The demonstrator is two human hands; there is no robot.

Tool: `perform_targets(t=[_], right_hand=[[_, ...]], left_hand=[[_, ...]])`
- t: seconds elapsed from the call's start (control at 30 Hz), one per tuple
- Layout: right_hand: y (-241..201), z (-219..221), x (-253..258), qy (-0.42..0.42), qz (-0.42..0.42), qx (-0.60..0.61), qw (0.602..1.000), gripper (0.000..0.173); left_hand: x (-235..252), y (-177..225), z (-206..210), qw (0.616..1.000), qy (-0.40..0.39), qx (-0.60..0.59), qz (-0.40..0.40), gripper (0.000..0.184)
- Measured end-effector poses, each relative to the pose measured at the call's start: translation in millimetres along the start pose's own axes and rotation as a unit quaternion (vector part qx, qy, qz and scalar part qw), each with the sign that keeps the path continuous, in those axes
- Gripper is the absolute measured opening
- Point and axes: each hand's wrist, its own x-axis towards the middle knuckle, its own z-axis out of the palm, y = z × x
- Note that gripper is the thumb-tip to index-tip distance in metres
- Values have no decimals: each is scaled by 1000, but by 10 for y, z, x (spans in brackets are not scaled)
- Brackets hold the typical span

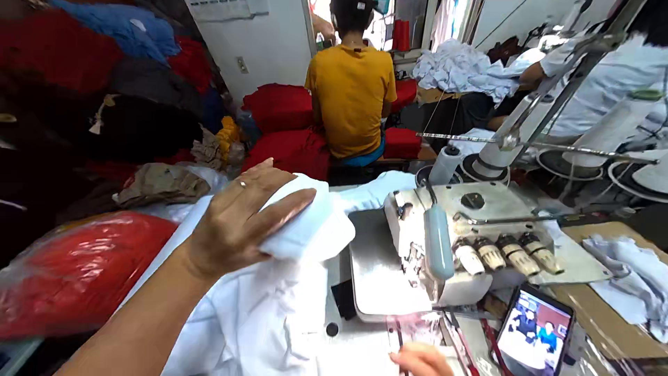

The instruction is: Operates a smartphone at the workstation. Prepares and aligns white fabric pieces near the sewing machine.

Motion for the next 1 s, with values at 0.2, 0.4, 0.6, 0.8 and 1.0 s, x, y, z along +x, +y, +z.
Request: perform_targets(t=[0.2, 0.4, 0.6, 0.8, 1.0], right_hand=[[-299, 24, 583, -88, 109, 148, 979, 69], [-105, 46, 355, -290, 385, 505, 716, 51], [-266, -44, 167, -301, 438, 475, 701, 60], [-420, -55, 68, -121, 465, 511, 713, 45], [-405, -220, 68, -108, 469, 531, 697, 44]], left_hand=[[-502, 1173, -115, 991, -32, -126, -44, 29], [-912, 1580, 255, 983, -28, -177, -32, 36], [-968, 1623, 483, 985, -8, -166, -43, 30], [-1086, 2158, 728, 909, 91, -115, -389, 42], [-1408, 2990, 578, 557, 110, -542, -620, 37]])
